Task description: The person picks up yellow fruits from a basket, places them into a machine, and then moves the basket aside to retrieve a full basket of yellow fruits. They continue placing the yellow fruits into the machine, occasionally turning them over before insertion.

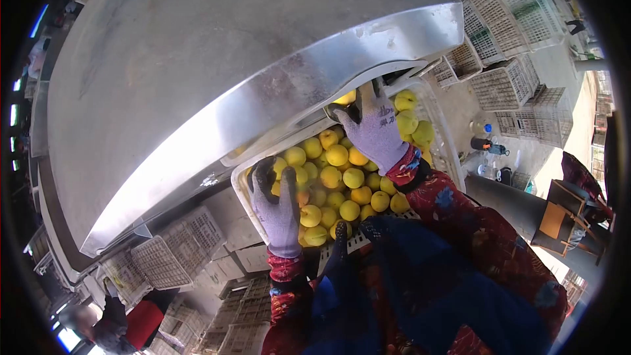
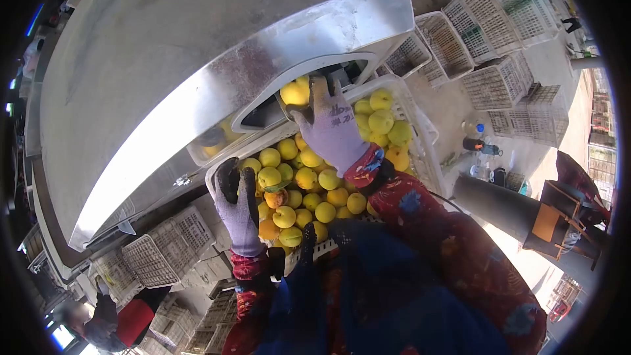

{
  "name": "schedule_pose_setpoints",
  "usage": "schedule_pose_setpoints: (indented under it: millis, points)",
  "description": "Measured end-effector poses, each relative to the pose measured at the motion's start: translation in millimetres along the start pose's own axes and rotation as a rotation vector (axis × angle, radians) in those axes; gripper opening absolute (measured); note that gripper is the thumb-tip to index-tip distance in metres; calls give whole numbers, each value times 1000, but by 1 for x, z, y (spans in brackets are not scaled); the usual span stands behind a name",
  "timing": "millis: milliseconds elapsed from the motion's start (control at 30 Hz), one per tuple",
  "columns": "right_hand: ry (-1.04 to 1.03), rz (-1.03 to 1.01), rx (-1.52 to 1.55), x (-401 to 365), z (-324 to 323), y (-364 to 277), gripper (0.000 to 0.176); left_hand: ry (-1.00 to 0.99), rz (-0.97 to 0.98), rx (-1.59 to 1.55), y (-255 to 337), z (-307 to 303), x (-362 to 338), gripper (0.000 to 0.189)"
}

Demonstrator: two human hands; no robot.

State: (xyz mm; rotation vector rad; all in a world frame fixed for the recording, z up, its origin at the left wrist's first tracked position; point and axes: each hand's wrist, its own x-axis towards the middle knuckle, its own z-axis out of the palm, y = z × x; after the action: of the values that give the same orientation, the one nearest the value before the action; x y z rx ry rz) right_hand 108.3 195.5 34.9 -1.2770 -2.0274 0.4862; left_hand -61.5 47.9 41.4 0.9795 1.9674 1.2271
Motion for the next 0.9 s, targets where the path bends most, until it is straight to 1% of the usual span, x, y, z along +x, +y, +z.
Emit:
schedule_pose_setpoints:
  millis: [67,100,200,233,267,333,400,433,467,533,567,667,700,800,833,867,900]
  points:
    - [21,-67,-204,10,23,13,66,97,175,599,-44,-17,7,43]
    - [42,-116,-228,12,26,19,68,60,28,833,-57,-17,8,53]
    - [-87,181,136,27,-16,-7,64,60,52,1375,-120,-2,8,60]
    - [26,103,258,19,-17,-1,55,75,157,1469,-126,-1,8,67]
    - [12,45,261,6,-21,2,53,26,89,1447,-131,-3,9,69]
    - [-24,-83,268,-28,-28,5,48,-60,-55,1395,-113,-3,19,72]
    - [-480,126,123,-78,10,42,48,-19,-28,1379,-107,-3,16,75]
    - [-597,186,23,-92,32,53,50,-6,-10,1378,-106,-4,13,77]
    - [-713,246,-76,-101,53,60,52,6,-33,1378,-109,-1,12,78]
    - [-785,93,-306,-113,94,77,57,40,-81,1379,-115,6,14,81]
    - [-811,10,-423,-113,105,80,59,25,-37,1364,-116,3,15,82]
    - [-871,175,-214,-104,83,69,66,34,-45,1117,-84,-14,13,81]
    - [-775,254,94,-110,75,75,72,82,57,942,-80,-18,10,72]
    - [-546,303,532,-115,29,54,77,-206,-254,-307,-53,-19,-10,67]
    - [-515,263,480,-107,11,37,79,-249,-250,-459,-38,-12,-21,63]
    - [-482,224,430,-96,-9,15,81,-296,-332,-597,-21,-6,-32,65]
    - [-447,186,378,-89,-26,0,84,-347,-314,-643,-7,-1,-40,66]
